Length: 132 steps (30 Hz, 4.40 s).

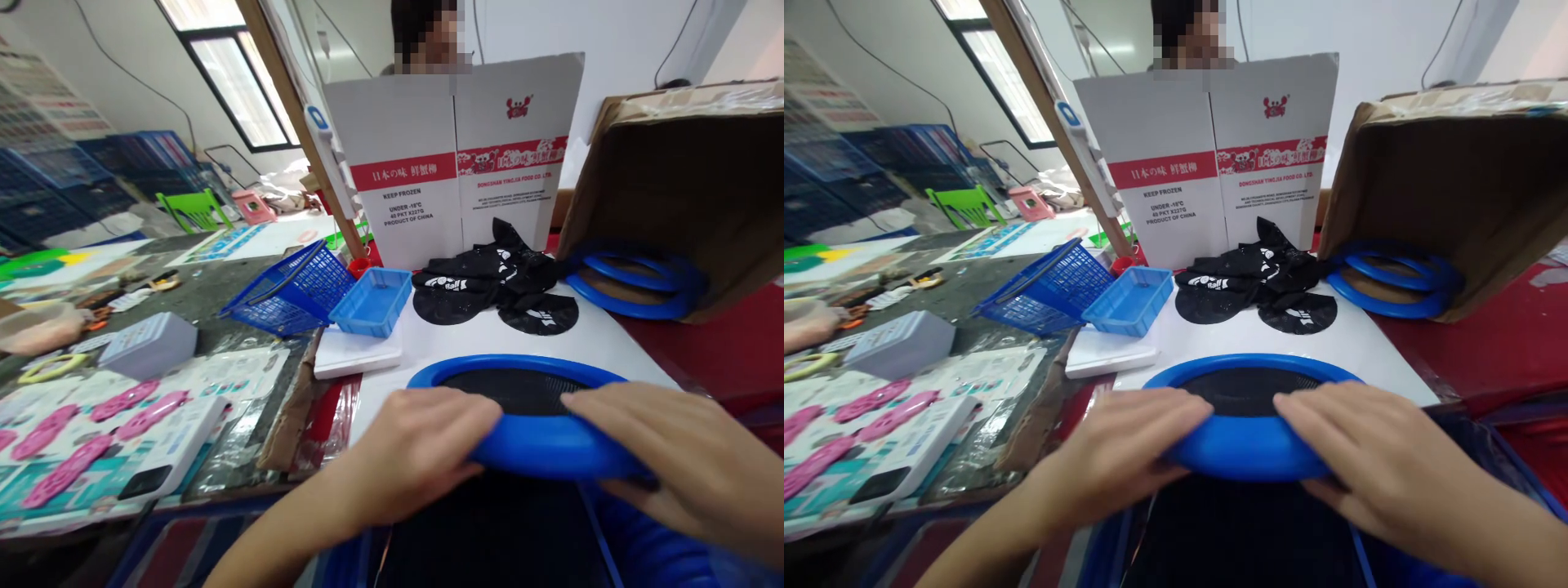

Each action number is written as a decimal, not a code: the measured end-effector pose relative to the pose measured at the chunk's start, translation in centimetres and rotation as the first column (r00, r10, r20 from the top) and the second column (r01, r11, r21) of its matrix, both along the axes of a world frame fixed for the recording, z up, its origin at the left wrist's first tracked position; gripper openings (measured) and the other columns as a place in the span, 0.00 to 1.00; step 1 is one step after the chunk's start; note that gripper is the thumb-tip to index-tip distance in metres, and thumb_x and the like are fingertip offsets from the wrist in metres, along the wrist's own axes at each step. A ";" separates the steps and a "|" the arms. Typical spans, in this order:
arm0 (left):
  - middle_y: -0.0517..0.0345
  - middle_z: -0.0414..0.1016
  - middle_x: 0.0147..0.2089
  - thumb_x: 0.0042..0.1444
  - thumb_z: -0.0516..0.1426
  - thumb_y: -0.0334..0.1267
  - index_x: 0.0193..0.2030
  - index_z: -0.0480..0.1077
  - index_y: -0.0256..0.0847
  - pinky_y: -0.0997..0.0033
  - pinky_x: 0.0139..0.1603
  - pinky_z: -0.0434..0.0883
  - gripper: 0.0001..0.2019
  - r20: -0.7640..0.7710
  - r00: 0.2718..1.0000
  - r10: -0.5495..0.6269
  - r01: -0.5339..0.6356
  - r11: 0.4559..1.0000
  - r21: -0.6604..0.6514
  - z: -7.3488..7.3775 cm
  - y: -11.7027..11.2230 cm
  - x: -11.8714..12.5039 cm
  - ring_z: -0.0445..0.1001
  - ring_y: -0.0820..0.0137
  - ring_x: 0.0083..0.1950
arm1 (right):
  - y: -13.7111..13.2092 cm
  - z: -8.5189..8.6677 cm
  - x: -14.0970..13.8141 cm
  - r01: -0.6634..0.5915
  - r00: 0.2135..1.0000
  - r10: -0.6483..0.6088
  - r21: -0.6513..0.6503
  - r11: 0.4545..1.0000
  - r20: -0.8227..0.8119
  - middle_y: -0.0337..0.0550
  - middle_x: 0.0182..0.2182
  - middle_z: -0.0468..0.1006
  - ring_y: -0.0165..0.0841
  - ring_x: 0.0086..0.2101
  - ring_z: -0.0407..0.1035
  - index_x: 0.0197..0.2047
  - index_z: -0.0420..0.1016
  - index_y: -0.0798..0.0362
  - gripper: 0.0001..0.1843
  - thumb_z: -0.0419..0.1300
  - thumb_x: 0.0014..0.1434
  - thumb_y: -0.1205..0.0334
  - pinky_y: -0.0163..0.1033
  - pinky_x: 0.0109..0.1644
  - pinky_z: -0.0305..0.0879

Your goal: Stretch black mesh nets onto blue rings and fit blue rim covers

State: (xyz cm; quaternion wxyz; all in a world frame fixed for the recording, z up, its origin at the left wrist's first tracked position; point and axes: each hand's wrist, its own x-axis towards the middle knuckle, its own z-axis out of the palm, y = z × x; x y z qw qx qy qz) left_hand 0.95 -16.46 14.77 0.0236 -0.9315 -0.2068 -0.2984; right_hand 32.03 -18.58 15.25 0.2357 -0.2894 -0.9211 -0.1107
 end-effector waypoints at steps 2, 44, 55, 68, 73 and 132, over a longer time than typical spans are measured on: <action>0.50 0.86 0.46 0.69 0.58 0.34 0.55 0.72 0.38 0.71 0.46 0.82 0.10 0.105 0.994 0.036 -0.031 0.998 -0.050 -0.6 1.1 -2.7 0.86 0.65 0.45 | 1.2 -0.2 1.6 0.074 0.995 -0.080 -0.099 0.992 -0.060 0.52 0.48 0.86 0.48 0.42 0.83 0.61 0.73 0.51 0.21 0.59 0.66 0.63 0.50 0.42 0.82; 0.55 0.85 0.35 0.67 0.65 0.51 0.49 0.75 0.36 0.70 0.32 0.79 0.18 0.084 0.992 -0.090 0.070 0.974 0.215 -0.6 1.9 -0.2 0.84 0.67 0.31 | -0.4 -0.1 -1.8 -0.046 0.995 0.034 -0.141 0.989 -0.090 0.52 0.48 0.86 0.42 0.46 0.81 0.63 0.71 0.56 0.19 0.61 0.74 0.56 0.54 0.62 0.70; 0.41 0.84 0.52 0.72 0.59 0.50 0.61 0.73 0.35 0.58 0.53 0.81 0.21 0.117 0.992 -0.044 0.035 0.997 0.076 -1.6 3.0 -3.1 0.84 0.57 0.51 | 1.0 -2.2 -0.2 -0.042 0.984 0.014 -0.156 0.987 -0.177 0.57 0.50 0.83 0.46 0.50 0.79 0.62 0.72 0.57 0.20 0.64 0.69 0.62 0.50 0.55 0.77; 0.46 0.86 0.46 0.73 0.57 0.36 0.56 0.73 0.32 0.64 0.39 0.80 0.11 -0.005 1.000 0.021 -0.019 0.988 0.152 0.9 -1.4 1.4 0.86 0.61 0.41 | -0.1 -0.2 -3.6 -0.114 0.990 0.115 0.015 0.993 -0.081 0.51 0.40 0.85 0.39 0.38 0.79 0.55 0.75 0.61 0.16 0.55 0.78 0.57 0.47 0.44 0.72; 0.48 0.86 0.47 0.70 0.61 0.37 0.57 0.74 0.35 0.65 0.42 0.80 0.12 0.031 0.999 -0.036 0.035 0.998 0.043 0.6 -0.3 0.3 0.85 0.62 0.43 | 0.0 -0.2 -3.7 -0.120 0.986 0.119 -0.001 0.993 -0.113 0.50 0.42 0.86 0.39 0.39 0.80 0.58 0.73 0.59 0.17 0.57 0.77 0.54 0.47 0.47 0.72; 0.45 0.85 0.47 0.66 0.64 0.48 0.60 0.77 0.44 0.47 0.51 0.82 0.19 0.492 0.869 -0.054 0.168 0.967 -0.191 -4.7 5.9 -4.8 0.83 0.52 0.51 | 2.2 -2.7 -0.1 -0.009 0.940 -0.042 -0.149 0.989 -0.339 0.50 0.49 0.85 0.43 0.48 0.80 0.63 0.73 0.50 0.19 0.64 0.71 0.59 0.50 0.53 0.78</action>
